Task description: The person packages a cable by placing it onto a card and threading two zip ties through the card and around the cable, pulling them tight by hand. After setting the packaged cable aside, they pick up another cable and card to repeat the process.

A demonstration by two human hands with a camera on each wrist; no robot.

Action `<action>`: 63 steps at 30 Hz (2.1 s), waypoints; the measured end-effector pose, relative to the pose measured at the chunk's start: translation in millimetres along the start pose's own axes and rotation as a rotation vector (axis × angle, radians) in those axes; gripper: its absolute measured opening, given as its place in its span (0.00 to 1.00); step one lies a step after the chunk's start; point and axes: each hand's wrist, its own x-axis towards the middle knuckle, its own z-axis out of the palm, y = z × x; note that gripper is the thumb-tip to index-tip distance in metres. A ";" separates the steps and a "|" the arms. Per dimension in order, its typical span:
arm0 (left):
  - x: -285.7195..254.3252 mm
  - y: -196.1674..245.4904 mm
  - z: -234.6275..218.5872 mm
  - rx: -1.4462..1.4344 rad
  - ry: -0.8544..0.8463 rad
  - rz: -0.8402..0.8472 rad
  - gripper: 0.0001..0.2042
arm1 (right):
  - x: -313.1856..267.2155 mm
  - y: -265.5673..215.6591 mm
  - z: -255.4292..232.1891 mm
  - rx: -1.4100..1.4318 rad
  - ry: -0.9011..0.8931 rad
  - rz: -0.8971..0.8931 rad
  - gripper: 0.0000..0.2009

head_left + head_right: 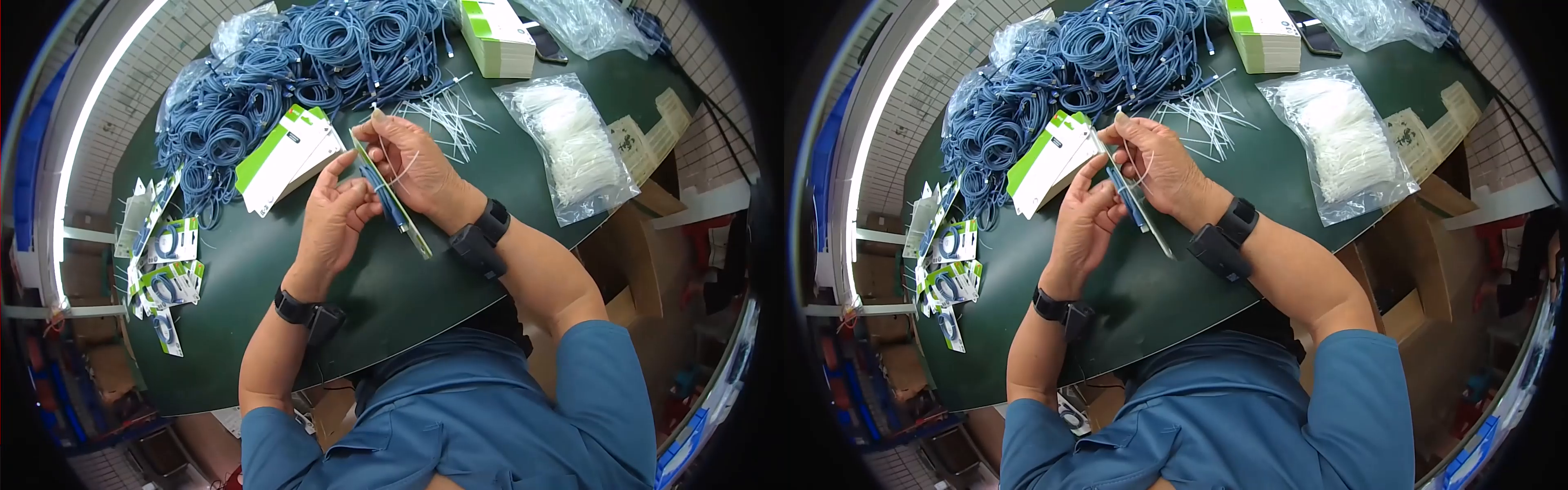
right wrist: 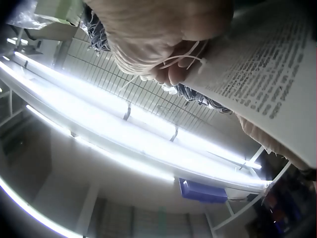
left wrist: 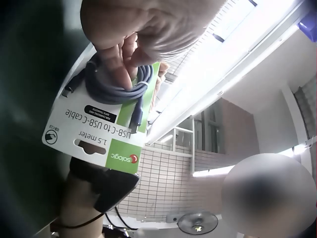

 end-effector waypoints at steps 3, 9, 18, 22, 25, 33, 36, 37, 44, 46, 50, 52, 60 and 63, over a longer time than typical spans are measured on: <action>-2.9 -3.6 -19.8 0.241 0.013 0.013 0.28 | -3.6 1.2 3.3 0.010 -0.072 0.072 0.18; -13.2 -1.4 3.0 0.255 0.193 0.129 0.23 | -12.6 3.0 16.5 0.156 -0.176 0.142 0.17; -27.0 24.8 -19.9 0.224 0.020 -0.027 0.14 | -8.4 -16.2 21.2 0.104 -0.135 -0.007 0.19; -45.4 62.2 -11.3 0.314 0.022 0.071 0.12 | -1.4 -37.6 9.5 -0.388 0.058 -0.371 0.15; -54.0 73.5 -13.7 0.344 0.019 0.157 0.11 | -5.8 -45.8 15.3 -0.607 0.076 -0.526 0.12; -78.8 81.5 -17.2 0.516 0.078 0.520 0.08 | -18.6 -37.1 35.4 -0.807 -0.008 -0.660 0.06; -75.1 74.7 -19.9 0.550 -0.010 0.580 0.09 | -18.6 -32.0 35.8 -0.816 -0.043 -0.643 0.06; -73.7 68.9 -22.4 0.648 -0.038 0.621 0.09 | -18.1 -30.1 34.5 -0.808 -0.060 -0.649 0.06; -78.7 54.9 -34.7 1.175 -0.086 0.953 0.13 | -17.4 -24.5 32.4 -1.001 -0.232 -0.704 0.08; -81.8 60.2 -39.7 1.116 -0.055 1.108 0.15 | -19.9 -25.0 36.1 -0.992 -0.282 -0.633 0.08; -75.6 70.2 -36.4 1.109 0.041 1.279 0.17 | -12.3 -22.7 36.3 -1.107 -0.386 -0.819 0.08; -67.3 72.1 -38.8 1.121 0.082 1.321 0.17 | -14.5 -22.5 40.8 -1.125 -0.374 -0.841 0.08; -40.9 58.3 -72.2 1.240 0.112 1.348 0.19 | -31.3 -16.1 51.4 -1.082 -0.421 -1.006 0.12; -43.5 60.9 -72.4 1.210 0.110 1.366 0.19 | -45.3 -9.7 60.5 -0.987 -0.460 -0.952 0.15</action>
